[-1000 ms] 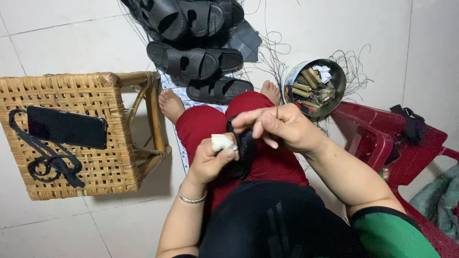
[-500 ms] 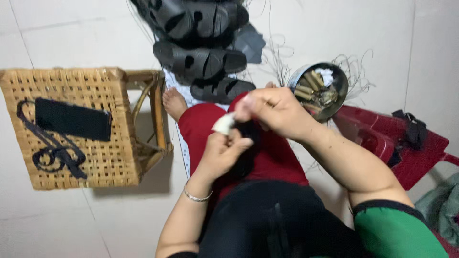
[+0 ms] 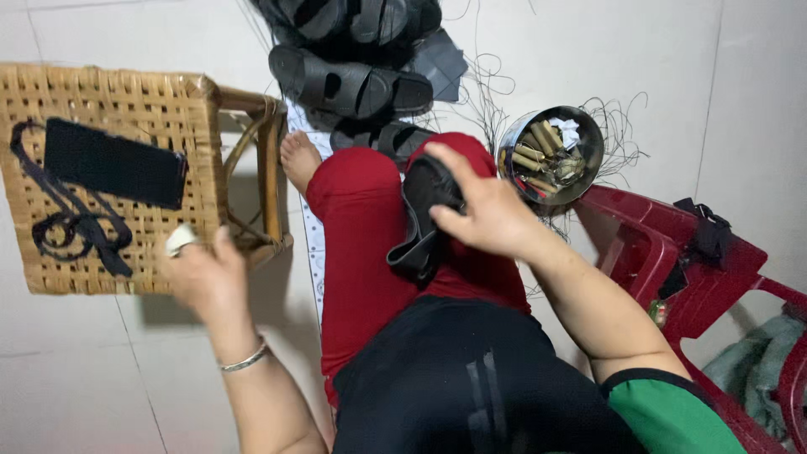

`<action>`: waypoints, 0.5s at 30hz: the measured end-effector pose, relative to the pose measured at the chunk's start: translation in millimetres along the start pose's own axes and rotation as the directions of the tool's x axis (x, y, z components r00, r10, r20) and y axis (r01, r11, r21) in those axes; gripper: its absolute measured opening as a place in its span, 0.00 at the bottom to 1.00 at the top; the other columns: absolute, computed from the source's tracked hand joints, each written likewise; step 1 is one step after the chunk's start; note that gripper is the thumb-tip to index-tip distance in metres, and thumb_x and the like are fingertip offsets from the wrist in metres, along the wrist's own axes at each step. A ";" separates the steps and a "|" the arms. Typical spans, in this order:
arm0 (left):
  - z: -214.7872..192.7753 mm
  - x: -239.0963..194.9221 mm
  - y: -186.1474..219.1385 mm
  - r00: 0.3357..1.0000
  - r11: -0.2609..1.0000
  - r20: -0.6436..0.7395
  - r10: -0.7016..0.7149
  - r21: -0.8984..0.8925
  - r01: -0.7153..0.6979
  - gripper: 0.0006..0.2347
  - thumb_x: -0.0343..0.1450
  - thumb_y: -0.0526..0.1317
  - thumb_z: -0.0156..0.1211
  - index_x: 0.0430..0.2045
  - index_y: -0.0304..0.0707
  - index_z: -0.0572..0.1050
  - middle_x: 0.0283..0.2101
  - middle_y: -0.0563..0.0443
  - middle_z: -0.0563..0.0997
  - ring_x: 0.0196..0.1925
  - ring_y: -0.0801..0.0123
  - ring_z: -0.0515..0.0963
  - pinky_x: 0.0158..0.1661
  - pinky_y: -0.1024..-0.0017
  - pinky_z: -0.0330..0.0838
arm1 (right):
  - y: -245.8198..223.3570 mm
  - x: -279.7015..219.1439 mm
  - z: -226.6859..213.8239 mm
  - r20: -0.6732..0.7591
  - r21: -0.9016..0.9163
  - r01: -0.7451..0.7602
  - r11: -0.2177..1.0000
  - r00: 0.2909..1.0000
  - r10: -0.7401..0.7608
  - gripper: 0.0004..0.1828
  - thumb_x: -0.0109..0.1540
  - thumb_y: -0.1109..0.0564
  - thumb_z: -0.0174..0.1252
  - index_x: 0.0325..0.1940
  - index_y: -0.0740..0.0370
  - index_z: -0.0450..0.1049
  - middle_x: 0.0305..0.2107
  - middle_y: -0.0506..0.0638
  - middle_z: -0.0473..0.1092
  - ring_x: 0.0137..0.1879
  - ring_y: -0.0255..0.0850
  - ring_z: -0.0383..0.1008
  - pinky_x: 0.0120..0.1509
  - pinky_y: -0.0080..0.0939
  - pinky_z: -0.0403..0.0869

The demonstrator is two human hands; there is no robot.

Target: The person sits on the floor and sews a black sandal using a needle and thread. They repeatedly pull the thread through the sandal strap, tighten the stitches, and trim excess thread with scissors. The person handles the sandal and tools with both hands while seated.

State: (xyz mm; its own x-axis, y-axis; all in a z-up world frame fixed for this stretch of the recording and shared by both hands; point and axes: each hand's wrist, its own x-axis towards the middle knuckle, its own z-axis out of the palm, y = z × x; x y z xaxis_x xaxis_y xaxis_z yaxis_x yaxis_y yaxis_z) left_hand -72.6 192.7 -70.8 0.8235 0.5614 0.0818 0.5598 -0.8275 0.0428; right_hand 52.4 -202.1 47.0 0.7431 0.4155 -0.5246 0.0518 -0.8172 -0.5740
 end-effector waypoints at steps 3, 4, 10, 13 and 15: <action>-49.9 -14.0 67.5 0.996 0.901 -0.045 0.078 -0.424 -0.090 0.18 0.74 0.38 0.72 0.52 0.21 0.76 0.61 0.20 0.68 0.62 0.30 0.69 0.60 0.44 0.65 | 13.8 -10.4 -11.8 -0.075 0.126 0.002 0.992 0.997 0.007 0.49 0.57 0.47 0.64 0.79 0.35 0.49 0.39 0.73 0.76 0.50 0.71 0.76 0.58 0.70 0.71; -62.0 -15.6 81.7 0.981 0.802 -0.127 0.148 -0.565 -0.194 0.13 0.76 0.36 0.65 0.50 0.21 0.76 0.60 0.26 0.67 0.61 0.35 0.70 0.60 0.49 0.67 | 23.2 -13.3 -13.9 -0.149 0.209 0.111 0.972 0.986 -0.081 0.48 0.55 0.52 0.66 0.78 0.42 0.54 0.49 0.70 0.74 0.57 0.69 0.73 0.62 0.68 0.69; -112.7 -11.6 139.6 0.893 0.342 -0.309 0.327 -0.842 -0.417 0.10 0.77 0.32 0.57 0.49 0.22 0.74 0.59 0.33 0.66 0.65 0.40 0.67 0.66 0.49 0.62 | 81.1 -42.5 -30.7 -0.339 0.498 0.319 0.806 0.928 -0.158 0.45 0.52 0.61 0.70 0.73 0.59 0.64 0.58 0.63 0.67 0.55 0.50 0.69 0.53 0.47 0.68; -109.4 -19.1 168.9 0.804 0.157 -0.293 0.518 -0.891 -0.426 0.19 0.73 0.40 0.64 0.56 0.27 0.71 0.64 0.33 0.66 0.71 0.40 0.61 0.71 0.48 0.50 | 86.3 -45.2 -34.9 -0.343 0.689 0.287 0.665 0.938 -0.050 0.47 0.47 0.61 0.65 0.72 0.61 0.64 0.56 0.65 0.67 0.50 0.53 0.70 0.46 0.46 0.73; -99.4 -27.8 188.2 0.743 0.049 -0.275 0.610 -0.923 -0.382 0.28 0.71 0.48 0.68 0.62 0.30 0.68 0.68 0.33 0.64 0.74 0.40 0.57 0.73 0.47 0.46 | 81.5 -41.2 -33.6 -0.340 0.737 0.296 0.608 0.939 -0.045 0.49 0.43 0.59 0.63 0.71 0.64 0.65 0.56 0.68 0.67 0.57 0.61 0.70 0.61 0.59 0.72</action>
State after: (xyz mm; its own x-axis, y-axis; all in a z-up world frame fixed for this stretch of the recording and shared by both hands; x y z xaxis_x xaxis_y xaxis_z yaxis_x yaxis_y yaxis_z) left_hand 0.7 20.4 34.0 0.9282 -0.0900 0.3611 -0.3718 -0.2642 0.8899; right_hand 48.5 -299.2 42.9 0.9224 0.2914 -0.2534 -0.2407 -0.0793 -0.9673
